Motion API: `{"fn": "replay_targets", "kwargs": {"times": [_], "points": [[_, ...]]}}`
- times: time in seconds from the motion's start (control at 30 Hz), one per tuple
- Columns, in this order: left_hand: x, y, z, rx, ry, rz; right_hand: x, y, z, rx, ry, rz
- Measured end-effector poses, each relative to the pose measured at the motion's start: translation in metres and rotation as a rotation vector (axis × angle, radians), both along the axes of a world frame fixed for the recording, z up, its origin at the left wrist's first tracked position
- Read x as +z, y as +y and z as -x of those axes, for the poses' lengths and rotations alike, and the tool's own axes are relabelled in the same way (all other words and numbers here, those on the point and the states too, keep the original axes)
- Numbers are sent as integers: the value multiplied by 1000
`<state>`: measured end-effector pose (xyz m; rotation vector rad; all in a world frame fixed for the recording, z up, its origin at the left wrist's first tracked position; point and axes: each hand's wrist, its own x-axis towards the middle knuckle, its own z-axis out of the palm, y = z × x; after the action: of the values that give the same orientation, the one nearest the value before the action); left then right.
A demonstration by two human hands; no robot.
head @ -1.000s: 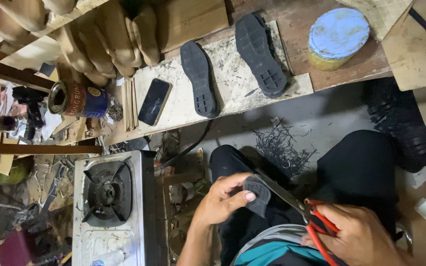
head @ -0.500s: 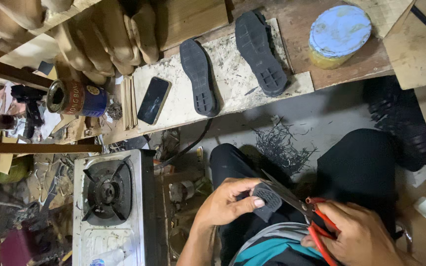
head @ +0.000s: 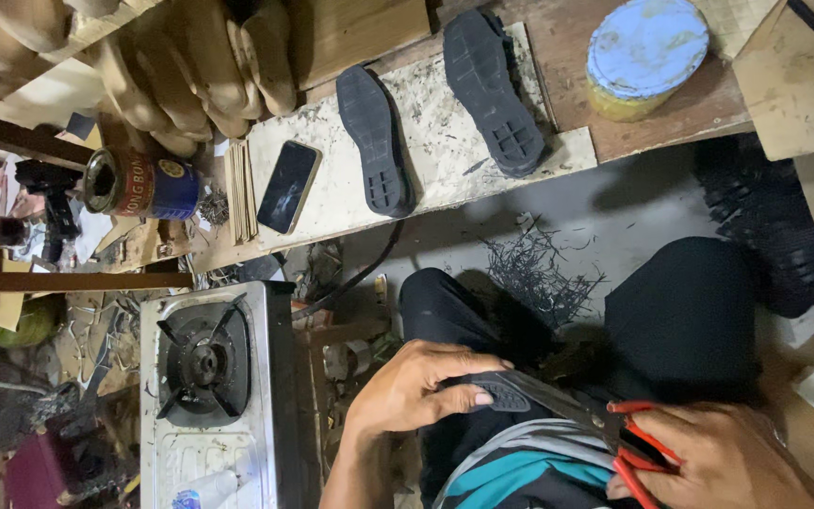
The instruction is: The person sits on the workshop floor and trims excess rubber from the edges of shoe soles using red-handled shears. They rotate each sole to cut around its perimeter, letting rubber scraps fall onto the floor, and set finished soles on the workbench.
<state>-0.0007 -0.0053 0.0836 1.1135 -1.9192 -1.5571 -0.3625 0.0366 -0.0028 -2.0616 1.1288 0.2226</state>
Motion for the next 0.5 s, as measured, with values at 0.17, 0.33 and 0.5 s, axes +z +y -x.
{"fn": "replay_targets", "kwargs": {"times": [0.17,0.33,0.5], "points": [[2,3,9,-17,-34,-16,-12,8,15,-108,4,8],[1,5,18,-10,80,-40,-22,20,18,-247,-278,88],[3,6,18,-32,-6,-67,-21,18,30,-9,-278,158]]}}
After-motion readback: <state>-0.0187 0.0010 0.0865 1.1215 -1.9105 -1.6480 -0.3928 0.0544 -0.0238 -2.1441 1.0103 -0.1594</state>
